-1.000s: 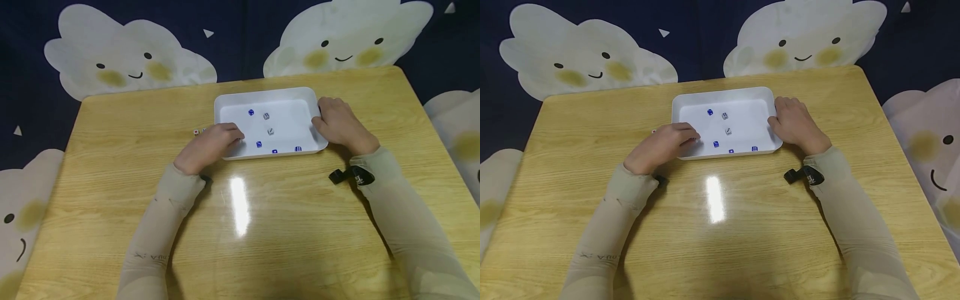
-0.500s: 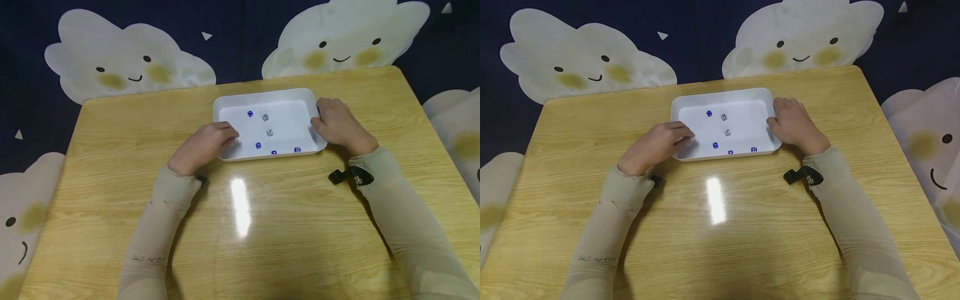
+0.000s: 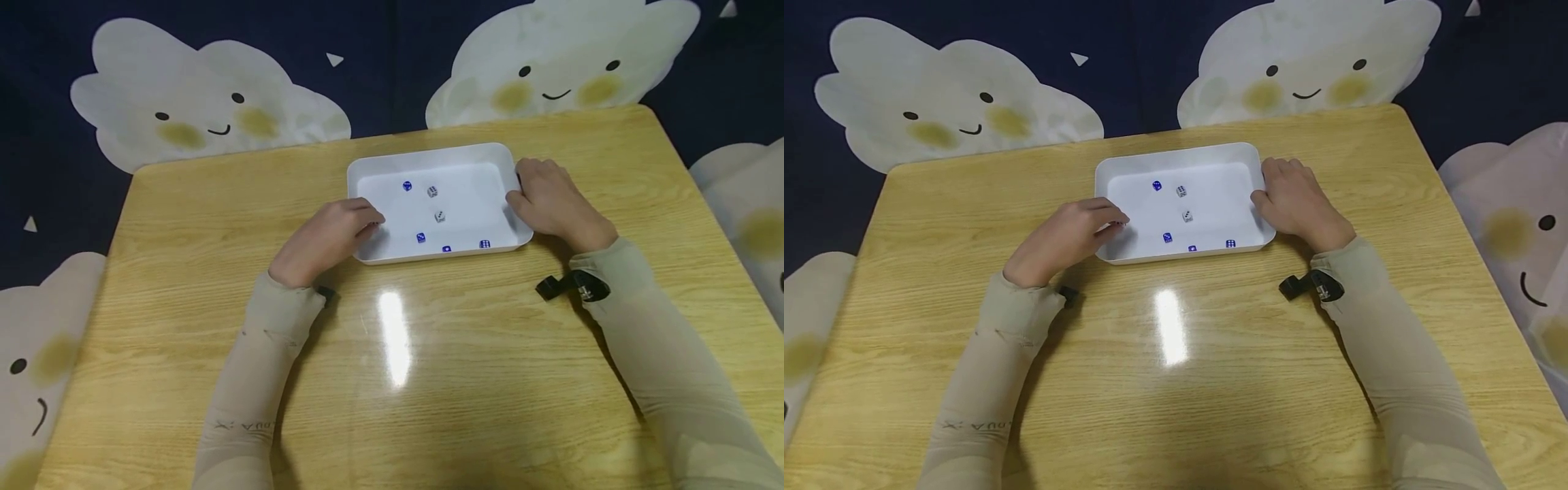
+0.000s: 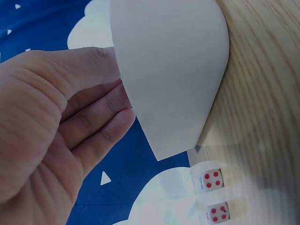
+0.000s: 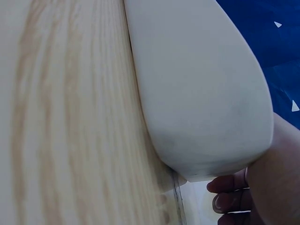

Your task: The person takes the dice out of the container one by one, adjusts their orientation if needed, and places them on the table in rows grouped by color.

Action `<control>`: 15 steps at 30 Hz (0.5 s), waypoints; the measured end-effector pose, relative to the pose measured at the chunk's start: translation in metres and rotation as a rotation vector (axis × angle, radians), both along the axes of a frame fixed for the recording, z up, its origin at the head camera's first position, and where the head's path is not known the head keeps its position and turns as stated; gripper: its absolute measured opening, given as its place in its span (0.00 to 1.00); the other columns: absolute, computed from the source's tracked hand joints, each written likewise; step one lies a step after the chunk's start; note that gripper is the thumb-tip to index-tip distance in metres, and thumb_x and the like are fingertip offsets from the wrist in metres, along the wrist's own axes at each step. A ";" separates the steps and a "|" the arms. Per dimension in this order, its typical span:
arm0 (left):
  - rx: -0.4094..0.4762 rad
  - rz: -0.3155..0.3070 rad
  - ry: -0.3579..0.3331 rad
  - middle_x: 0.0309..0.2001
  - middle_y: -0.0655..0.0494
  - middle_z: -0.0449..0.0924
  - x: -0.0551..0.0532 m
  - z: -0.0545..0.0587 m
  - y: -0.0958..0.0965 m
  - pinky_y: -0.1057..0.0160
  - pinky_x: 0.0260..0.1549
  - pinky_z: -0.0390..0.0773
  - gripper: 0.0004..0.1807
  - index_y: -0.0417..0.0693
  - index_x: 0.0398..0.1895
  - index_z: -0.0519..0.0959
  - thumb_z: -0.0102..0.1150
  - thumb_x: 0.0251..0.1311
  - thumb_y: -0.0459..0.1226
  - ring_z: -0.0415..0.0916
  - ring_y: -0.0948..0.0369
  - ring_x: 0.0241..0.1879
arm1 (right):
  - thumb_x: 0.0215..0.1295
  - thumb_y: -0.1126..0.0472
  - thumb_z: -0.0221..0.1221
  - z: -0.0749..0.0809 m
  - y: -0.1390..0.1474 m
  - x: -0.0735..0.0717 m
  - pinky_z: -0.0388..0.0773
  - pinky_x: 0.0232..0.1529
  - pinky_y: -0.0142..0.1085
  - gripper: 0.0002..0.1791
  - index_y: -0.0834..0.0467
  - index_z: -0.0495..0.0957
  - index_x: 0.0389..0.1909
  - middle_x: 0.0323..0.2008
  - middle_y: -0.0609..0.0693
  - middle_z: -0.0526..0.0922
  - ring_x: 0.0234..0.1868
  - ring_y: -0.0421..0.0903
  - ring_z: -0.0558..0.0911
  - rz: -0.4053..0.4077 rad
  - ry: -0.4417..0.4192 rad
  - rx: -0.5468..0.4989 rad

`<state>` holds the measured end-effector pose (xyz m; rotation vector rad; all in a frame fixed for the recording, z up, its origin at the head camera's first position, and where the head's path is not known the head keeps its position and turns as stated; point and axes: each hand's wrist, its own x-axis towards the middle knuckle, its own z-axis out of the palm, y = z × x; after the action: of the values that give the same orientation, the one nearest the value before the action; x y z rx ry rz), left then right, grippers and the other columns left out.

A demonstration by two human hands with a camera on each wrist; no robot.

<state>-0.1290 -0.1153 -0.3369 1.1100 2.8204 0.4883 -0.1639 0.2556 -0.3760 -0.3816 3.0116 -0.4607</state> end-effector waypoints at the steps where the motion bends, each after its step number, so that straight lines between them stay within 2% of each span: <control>1: 0.000 0.000 0.000 0.52 0.48 0.88 0.000 -0.001 0.000 0.57 0.56 0.84 0.11 0.40 0.52 0.86 0.58 0.73 0.32 0.85 0.54 0.53 | 0.73 0.57 0.45 0.000 0.000 0.000 0.63 0.40 0.48 0.16 0.67 0.71 0.45 0.36 0.63 0.74 0.40 0.60 0.69 -0.002 -0.001 0.001; 9: 0.036 0.003 0.024 0.49 0.48 0.88 0.002 -0.001 -0.005 0.57 0.53 0.85 0.10 0.39 0.50 0.87 0.59 0.72 0.32 0.85 0.55 0.49 | 0.73 0.57 0.46 0.000 -0.001 0.001 0.62 0.39 0.46 0.14 0.66 0.71 0.42 0.34 0.61 0.73 0.38 0.59 0.69 0.001 0.005 0.000; 15: 0.069 -0.004 0.069 0.46 0.48 0.88 -0.001 0.000 -0.009 0.57 0.51 0.85 0.09 0.39 0.47 0.87 0.59 0.72 0.31 0.85 0.55 0.47 | 0.73 0.57 0.46 -0.001 -0.001 0.001 0.64 0.41 0.49 0.15 0.67 0.71 0.44 0.36 0.63 0.75 0.39 0.60 0.70 0.003 0.017 -0.008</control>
<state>-0.1298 -0.1247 -0.3365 1.1673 2.8796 0.5624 -0.1634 0.2550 -0.3769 -0.3930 3.0258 -0.4725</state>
